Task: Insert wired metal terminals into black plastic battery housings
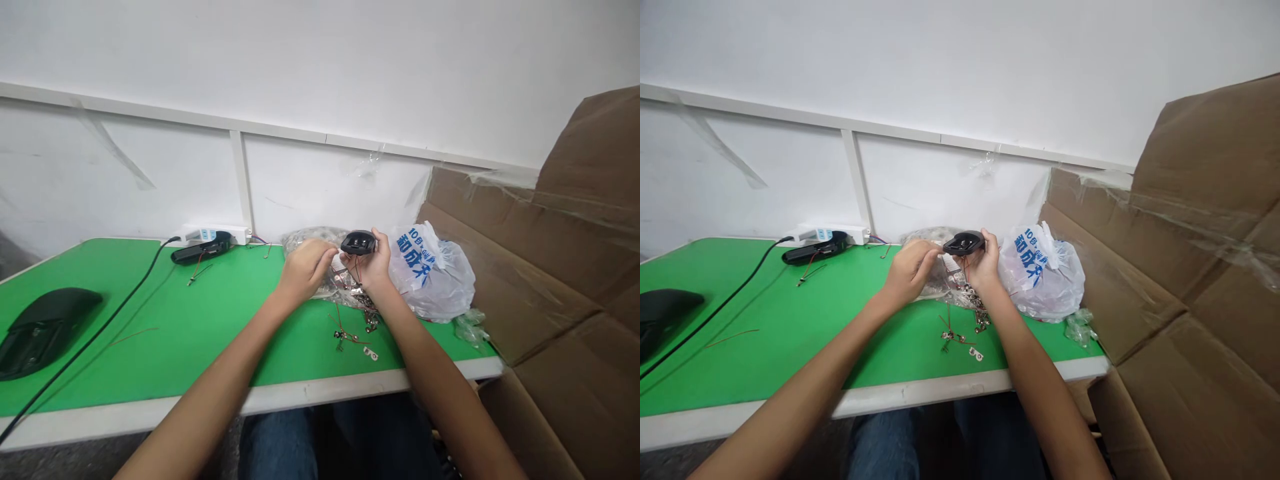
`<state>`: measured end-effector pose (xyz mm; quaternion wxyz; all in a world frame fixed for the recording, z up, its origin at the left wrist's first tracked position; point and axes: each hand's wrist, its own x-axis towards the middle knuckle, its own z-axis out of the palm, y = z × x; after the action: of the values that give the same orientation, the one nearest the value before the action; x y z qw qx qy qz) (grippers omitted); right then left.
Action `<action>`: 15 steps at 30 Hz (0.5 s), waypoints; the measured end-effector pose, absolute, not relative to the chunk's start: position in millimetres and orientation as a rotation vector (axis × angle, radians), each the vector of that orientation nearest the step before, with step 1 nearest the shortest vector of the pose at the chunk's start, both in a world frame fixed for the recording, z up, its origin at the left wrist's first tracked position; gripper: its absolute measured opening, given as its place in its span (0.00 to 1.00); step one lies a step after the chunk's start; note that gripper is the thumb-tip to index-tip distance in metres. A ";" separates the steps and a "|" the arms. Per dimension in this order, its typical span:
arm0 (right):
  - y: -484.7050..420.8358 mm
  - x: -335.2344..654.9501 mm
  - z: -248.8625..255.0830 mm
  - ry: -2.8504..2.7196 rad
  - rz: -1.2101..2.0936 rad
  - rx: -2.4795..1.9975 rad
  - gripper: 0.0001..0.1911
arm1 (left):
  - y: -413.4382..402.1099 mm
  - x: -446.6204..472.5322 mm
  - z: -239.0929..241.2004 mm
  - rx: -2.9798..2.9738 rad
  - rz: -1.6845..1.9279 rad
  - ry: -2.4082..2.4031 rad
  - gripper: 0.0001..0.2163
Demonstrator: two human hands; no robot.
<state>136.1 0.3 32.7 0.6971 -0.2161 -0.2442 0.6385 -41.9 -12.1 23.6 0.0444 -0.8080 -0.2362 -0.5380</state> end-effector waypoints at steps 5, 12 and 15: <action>-2.7 135.1 35.4 -0.521 1.420 -0.514 0.18 | -6.6 -37.6 18.8 -2.382 -1.751 -0.819 0.14; 6.7 142.8 28.1 -0.514 1.304 -0.395 0.17 | -2.5 -44.0 18.2 -2.319 -1.543 -0.710 0.11; 9.6 154.7 29.1 -0.504 1.252 -0.351 0.19 | -1.9 -46.9 19.2 -2.281 -1.304 -0.556 0.12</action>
<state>154.7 9.6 29.1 0.7667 -0.1615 -0.2322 0.5764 -46.9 -1.9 19.2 0.2259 -0.8274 -0.2018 -0.4729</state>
